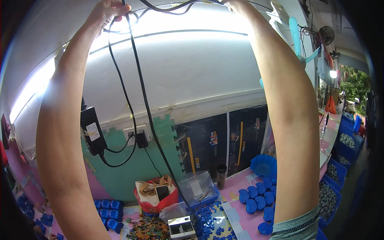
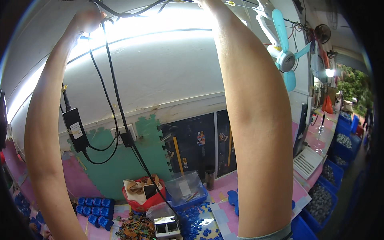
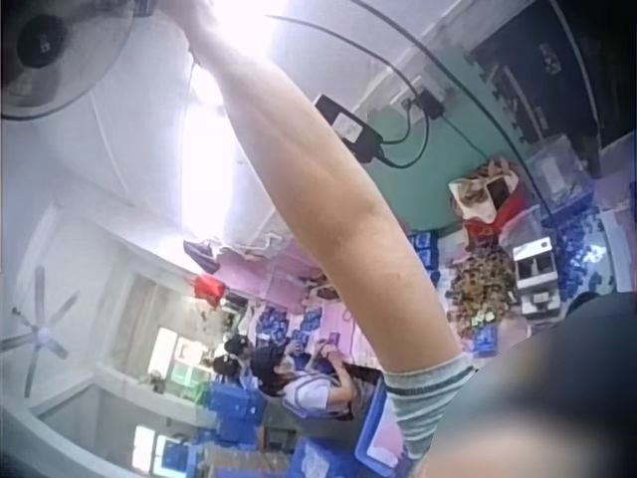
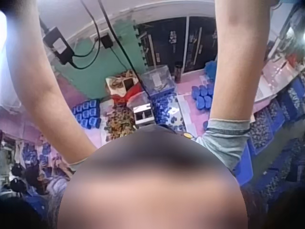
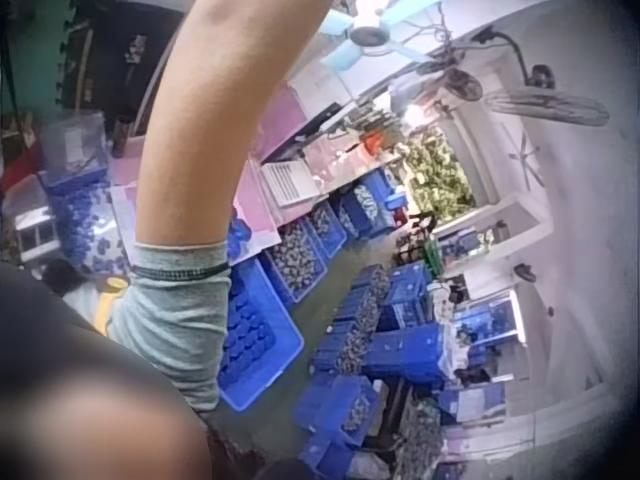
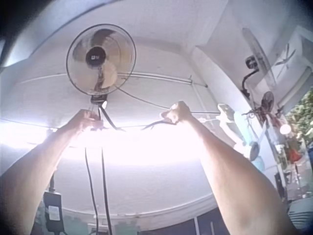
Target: Assembling small electronic components by connecting wires to circuit boards using a specialized handheld assembly tool.
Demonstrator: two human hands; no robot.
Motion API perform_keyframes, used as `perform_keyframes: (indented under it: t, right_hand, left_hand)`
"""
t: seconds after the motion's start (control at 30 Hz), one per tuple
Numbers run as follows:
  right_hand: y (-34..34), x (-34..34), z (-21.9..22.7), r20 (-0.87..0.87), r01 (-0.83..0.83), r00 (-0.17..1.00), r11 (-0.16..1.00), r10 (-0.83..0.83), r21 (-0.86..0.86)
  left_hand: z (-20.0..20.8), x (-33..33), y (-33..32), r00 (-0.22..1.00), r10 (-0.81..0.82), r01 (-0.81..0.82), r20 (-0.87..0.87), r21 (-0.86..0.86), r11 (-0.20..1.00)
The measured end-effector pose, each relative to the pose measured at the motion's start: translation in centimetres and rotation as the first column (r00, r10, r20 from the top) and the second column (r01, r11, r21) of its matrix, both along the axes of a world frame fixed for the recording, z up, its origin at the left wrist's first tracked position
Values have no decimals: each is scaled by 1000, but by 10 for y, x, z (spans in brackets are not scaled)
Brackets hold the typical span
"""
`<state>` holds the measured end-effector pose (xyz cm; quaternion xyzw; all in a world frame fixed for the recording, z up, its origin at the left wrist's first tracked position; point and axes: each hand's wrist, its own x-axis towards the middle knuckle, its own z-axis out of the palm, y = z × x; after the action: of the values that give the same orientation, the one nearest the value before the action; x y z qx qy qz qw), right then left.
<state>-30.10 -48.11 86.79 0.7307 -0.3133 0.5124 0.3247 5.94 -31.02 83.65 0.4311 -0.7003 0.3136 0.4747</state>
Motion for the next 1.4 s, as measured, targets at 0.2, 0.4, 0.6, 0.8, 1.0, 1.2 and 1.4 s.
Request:
perform_keyframes:
  t: [0.2, 0.4, 0.6, 0.8, 1.0, 1.2, 1.4]
  right_hand:
    - [-14, -4, -25, 574, -979, -130, -197, 809, 57]
    - [-14, 22, -21, 519, -859, 201, 404, 831, -313]
    - [-23, -18, -4, 433, -717, -336, 71, 837, -693]
    - [-40, -38, -63, 617, -878, -219, 123, 756, -462]
    - [41, 88, -143, 778, -982, 160, 181, 607, 60]
    - [49, 159, -133, 825, -1000, 13, 16, 566, 4]
    - [85, 226, -158, 277, -669, 437, 103, 856, 736]
  left_hand:
    - [-4, -1, 6, 997, 43, -42, -60, 20, 999]
    - [-9, -5, 5, 995, 68, -70, -77, -23, 997]
    - [-15, -7, 11, 980, 179, -178, 85, -19, 984]
    - [-13, -25, 9, 928, -220, 225, -301, -19, 974]
    - [-14, -26, 9, 924, -175, 181, -340, -14, 983]
    - [-23, -50, 18, 956, -88, 105, -280, 44, 994]
    - [-25, -43, 22, 970, -58, 93, -237, 141, 986]
